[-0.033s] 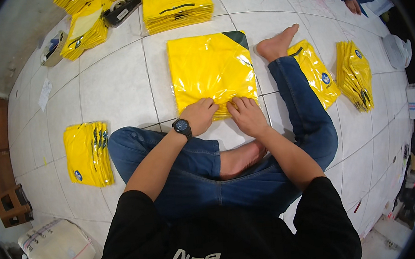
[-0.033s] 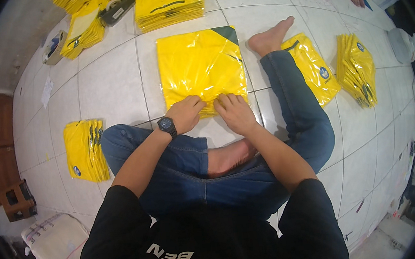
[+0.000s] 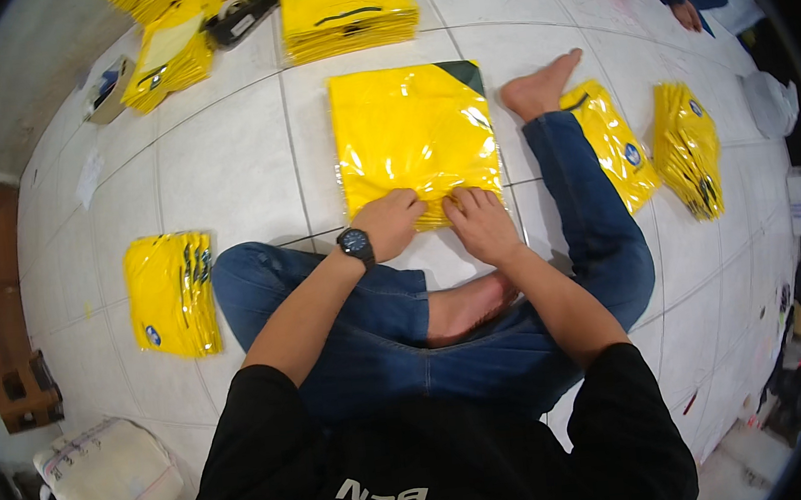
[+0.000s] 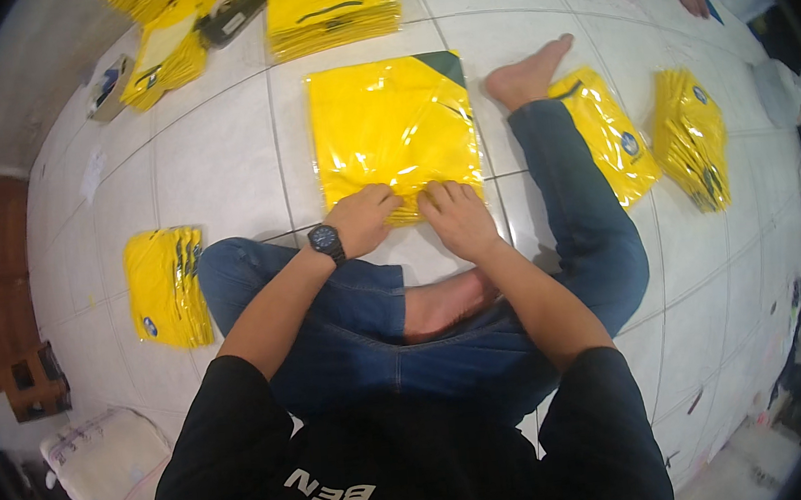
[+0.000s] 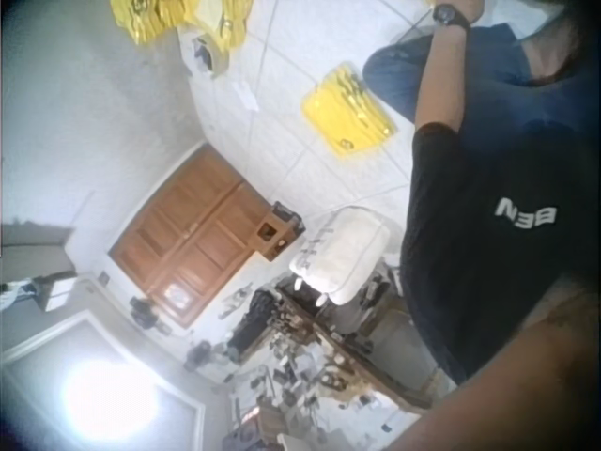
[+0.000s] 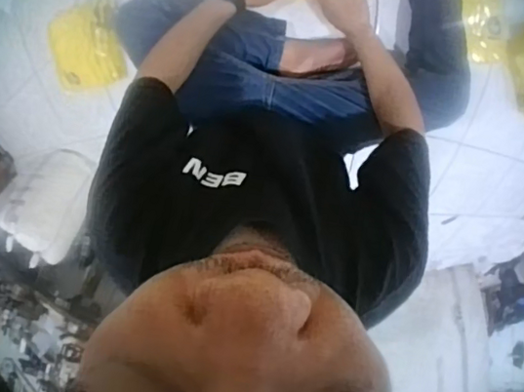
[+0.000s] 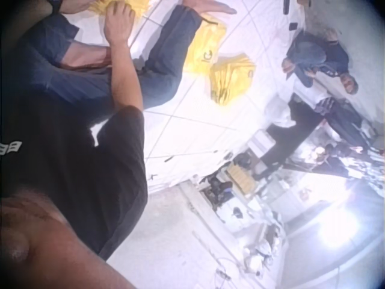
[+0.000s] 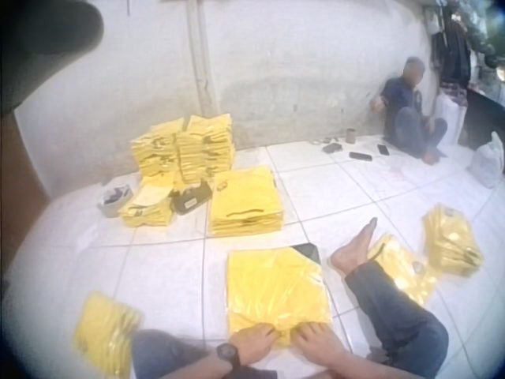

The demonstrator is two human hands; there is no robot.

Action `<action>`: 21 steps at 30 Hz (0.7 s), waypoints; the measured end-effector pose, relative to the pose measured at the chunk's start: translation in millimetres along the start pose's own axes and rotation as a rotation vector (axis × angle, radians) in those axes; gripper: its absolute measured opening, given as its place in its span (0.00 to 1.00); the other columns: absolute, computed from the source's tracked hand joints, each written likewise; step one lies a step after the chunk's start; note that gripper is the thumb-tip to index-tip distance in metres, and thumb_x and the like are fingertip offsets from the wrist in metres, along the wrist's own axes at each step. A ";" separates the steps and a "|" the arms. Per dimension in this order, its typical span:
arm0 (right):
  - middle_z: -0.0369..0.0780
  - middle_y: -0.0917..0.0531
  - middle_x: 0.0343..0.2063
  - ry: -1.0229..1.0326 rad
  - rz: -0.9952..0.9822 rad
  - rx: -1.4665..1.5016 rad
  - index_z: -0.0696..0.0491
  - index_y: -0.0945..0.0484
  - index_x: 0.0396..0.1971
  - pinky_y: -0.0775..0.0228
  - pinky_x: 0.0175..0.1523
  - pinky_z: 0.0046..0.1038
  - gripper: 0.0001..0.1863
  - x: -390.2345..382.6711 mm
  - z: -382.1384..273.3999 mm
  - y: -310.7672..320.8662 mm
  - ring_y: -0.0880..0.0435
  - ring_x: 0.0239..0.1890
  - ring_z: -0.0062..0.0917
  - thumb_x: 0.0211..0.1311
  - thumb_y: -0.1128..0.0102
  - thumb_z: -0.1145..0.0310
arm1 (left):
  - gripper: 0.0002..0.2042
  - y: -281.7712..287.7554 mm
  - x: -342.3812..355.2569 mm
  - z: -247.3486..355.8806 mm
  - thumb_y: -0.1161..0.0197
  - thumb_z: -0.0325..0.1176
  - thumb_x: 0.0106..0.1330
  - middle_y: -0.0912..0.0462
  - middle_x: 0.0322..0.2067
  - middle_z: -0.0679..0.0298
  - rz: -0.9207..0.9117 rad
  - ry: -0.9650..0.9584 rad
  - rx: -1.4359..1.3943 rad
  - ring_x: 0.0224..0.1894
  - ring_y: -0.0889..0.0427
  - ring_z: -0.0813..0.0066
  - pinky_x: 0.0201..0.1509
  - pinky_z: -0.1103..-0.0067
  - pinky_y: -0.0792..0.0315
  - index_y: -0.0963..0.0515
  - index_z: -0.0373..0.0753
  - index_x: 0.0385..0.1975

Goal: The person folds yellow shirts and places them into clear plastic bags. The person then stacks the packaged shirts into piles on the floor.

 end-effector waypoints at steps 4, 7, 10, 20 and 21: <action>0.49 0.24 0.51 -0.026 0.004 0.139 0.56 0.24 0.54 0.32 0.57 0.44 0.31 0.2 -5.4 16.0 0.25 0.55 0.45 0.48 0.26 0.63 | 0.27 57.0 -31.5 11.5 0.29 0.42 0.63 0.22 0.55 0.51 0.200 -0.059 -0.111 0.56 0.22 0.52 0.61 0.65 0.26 0.25 0.37 0.59; 0.53 0.26 0.54 -0.101 -0.017 0.169 0.57 0.26 0.59 0.33 0.61 0.47 0.37 -7.5 3.1 25.6 0.27 0.57 0.51 0.49 0.22 0.61 | 0.24 132.1 -96.0 -26.4 0.30 0.41 0.63 0.20 0.53 0.51 0.384 0.254 -0.164 0.55 0.20 0.52 0.59 0.65 0.25 0.23 0.36 0.56; 0.54 0.27 0.55 -0.107 0.049 0.176 0.57 0.29 0.62 0.33 0.62 0.47 0.38 -7.1 8.9 32.0 0.27 0.58 0.51 0.51 0.22 0.65 | 0.17 181.3 -227.1 -87.4 0.30 0.38 0.65 0.15 0.46 0.53 0.726 0.598 -0.106 0.49 0.16 0.54 0.55 0.67 0.23 0.19 0.35 0.49; 0.55 0.27 0.57 -0.142 0.033 0.238 0.57 0.31 0.63 0.31 0.64 0.46 0.32 -13.4 30.8 18.7 0.26 0.59 0.52 0.58 0.30 0.75 | 0.16 102.7 -486.7 -228.3 0.27 0.36 0.62 0.14 0.41 0.54 0.537 1.244 -0.169 0.44 0.15 0.60 0.53 0.72 0.22 0.17 0.33 0.45; 0.55 0.27 0.57 -0.144 0.006 0.241 0.57 0.31 0.63 0.31 0.64 0.46 0.32 -15.9 31.1 16.4 0.26 0.59 0.52 0.58 0.30 0.76 | 0.16 99.3 -496.2 -237.1 0.28 0.37 0.62 0.14 0.41 0.55 0.595 1.257 -0.281 0.44 0.15 0.61 0.53 0.72 0.22 0.17 0.33 0.45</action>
Point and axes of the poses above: each hand's wrist, its own x-axis towards the middle knuckle, its own y-axis out of the back of the hand, z = x × y, the point moved 10 cm from there along x, towards the middle knuckle
